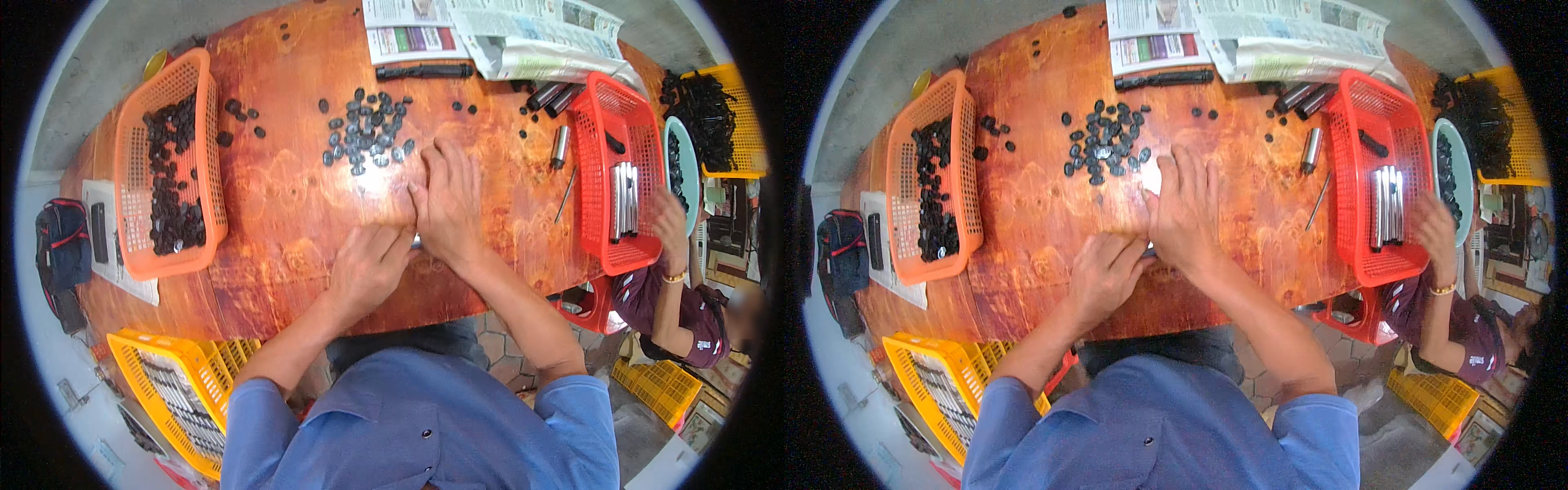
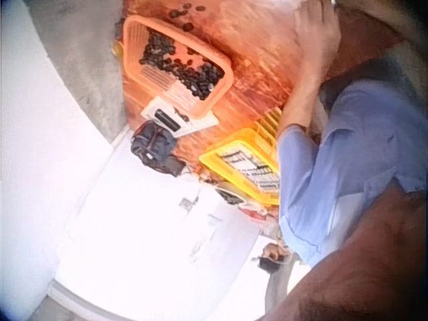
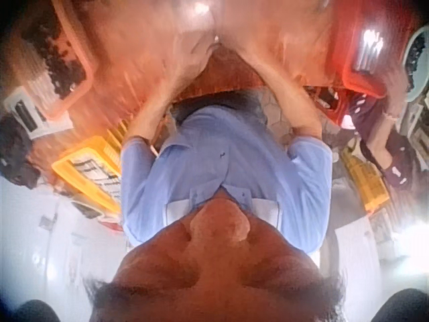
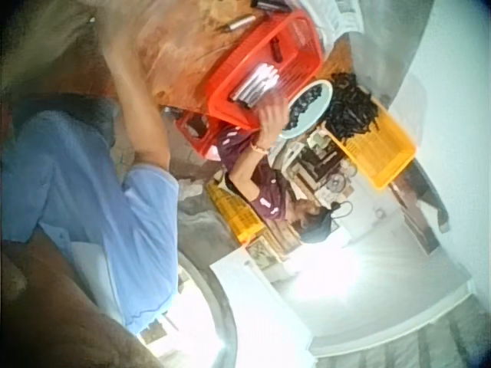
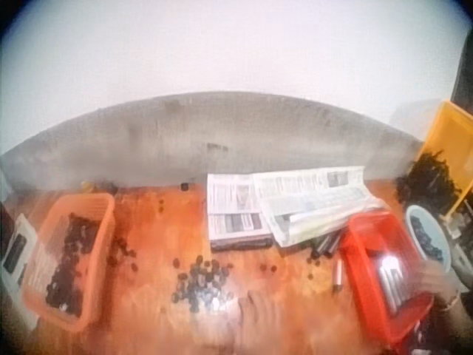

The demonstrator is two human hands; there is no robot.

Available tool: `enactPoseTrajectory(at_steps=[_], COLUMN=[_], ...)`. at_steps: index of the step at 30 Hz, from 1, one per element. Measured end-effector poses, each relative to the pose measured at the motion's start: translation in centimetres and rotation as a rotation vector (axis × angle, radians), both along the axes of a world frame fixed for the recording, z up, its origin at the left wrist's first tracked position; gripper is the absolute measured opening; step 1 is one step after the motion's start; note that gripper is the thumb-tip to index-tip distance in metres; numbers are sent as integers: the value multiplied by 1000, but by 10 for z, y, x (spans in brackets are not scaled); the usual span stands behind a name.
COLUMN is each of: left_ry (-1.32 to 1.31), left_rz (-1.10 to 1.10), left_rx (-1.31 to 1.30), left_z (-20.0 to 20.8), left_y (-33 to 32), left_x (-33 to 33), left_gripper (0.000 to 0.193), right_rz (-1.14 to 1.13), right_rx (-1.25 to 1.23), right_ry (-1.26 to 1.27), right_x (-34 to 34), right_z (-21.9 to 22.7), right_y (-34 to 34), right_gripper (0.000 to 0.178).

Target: The person repeatedly picks small black cylindrical objects from a table and inserts them into a larger silver cylinder. They use a screwdriver to press the objects into place, then place the assembled cylinder into a yellow basket. The process is repeated multiple times with consistent hand movements.

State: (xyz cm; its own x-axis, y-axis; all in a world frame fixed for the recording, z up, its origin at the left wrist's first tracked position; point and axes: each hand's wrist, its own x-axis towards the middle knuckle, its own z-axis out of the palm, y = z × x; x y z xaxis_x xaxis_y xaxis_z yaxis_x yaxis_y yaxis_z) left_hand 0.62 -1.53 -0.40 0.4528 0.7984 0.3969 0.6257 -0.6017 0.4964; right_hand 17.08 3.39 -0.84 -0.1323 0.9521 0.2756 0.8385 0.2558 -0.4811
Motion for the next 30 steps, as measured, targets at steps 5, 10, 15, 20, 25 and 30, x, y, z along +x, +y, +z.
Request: enactPoseTrajectory(at_steps=[5,10,15,20,25,30], left_ry=[1,35,46,55,70,-74], left_rz=[5,31,33,-8,15,89], left_rx=[8,57,57,45,48,-11], left_z=[-1,-4,-9,-14,-1,12], left_y=[-1,2,-3,-9,3,20], left_x=[-1,2,0,-1,2,-2], left_gripper=[30,31,31,31,33,33], right_rz=[4,-30,6,-20,-44,-153], right_rx=[5,7,14,24,29,97], right_ry=[-8,-19,-5,-25,39,553], right_x=[1,0,1,2,0,7], right_z=[2,-1,0,-13,-7,-17], right_y=[-2,0,-4,-5,4,8], right_gripper=[50,50,51,53,50,31])
